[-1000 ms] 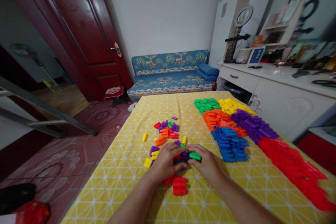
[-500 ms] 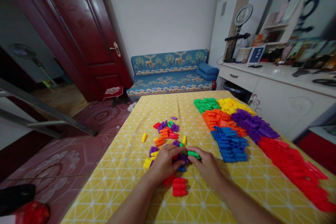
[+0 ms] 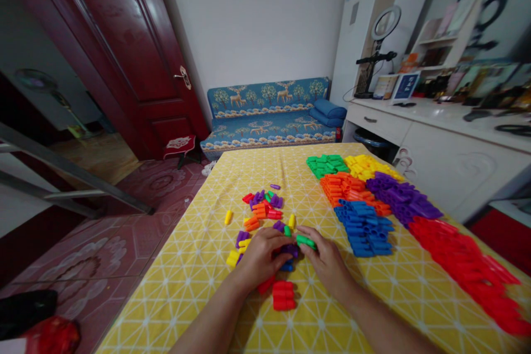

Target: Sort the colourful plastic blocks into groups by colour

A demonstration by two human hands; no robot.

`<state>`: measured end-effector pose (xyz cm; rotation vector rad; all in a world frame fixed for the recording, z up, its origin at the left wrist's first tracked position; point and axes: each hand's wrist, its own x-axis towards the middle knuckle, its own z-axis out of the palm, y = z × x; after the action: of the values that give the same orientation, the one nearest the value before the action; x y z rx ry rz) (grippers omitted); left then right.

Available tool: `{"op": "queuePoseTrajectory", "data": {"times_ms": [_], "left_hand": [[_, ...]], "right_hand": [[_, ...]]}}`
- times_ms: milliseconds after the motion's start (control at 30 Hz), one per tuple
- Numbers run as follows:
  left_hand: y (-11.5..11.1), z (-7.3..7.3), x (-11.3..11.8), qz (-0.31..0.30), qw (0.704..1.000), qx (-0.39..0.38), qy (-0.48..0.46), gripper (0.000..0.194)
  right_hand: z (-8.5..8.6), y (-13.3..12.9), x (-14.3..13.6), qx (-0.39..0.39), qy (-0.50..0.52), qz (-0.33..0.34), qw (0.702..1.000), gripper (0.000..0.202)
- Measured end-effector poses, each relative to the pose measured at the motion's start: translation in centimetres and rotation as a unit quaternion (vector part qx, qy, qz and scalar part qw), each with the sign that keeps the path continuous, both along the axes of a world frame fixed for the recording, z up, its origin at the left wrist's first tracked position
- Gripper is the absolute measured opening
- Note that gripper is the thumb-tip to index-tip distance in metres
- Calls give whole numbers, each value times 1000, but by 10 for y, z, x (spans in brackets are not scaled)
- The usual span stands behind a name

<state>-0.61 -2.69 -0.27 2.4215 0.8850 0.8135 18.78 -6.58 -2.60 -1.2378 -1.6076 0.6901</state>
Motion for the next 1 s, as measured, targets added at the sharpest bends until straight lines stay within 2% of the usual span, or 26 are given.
{"op": "queuePoseTrajectory", "data": {"times_ms": [167,300,433,533,667,767,867,1000], "left_hand": [[2,-3,0,1,1000,7,-7,23],[2,-4,0,0,1000,11,0,22],[1,-2,0,5,1000,16,4,20],[1,-1,0,3,1000,11,-3,22],[1,-1,0,6,1000,0,-8,24],[1,-2,0,8,1000,-3,-13,23],[1,-2,0,13,1000,-2,-20,22],[2,-4,-1,33,999,3,-25,21]], "right_hand": [[3,-1,0,-6,9,-15,1000,25],[8,-2,0,19,-2,-20,1000,18],[10,-4,0,58,-1,-11,998,20],[7,-5,3,37,-15,-10,999,28],[3,-1,13,-8,-141,-31,989,32],[1,6,21,14,-244,-78,967,25],[2,9,25,34,-273,-111,955,25],[6,5,23,10,-284,-76,956,30]]}}
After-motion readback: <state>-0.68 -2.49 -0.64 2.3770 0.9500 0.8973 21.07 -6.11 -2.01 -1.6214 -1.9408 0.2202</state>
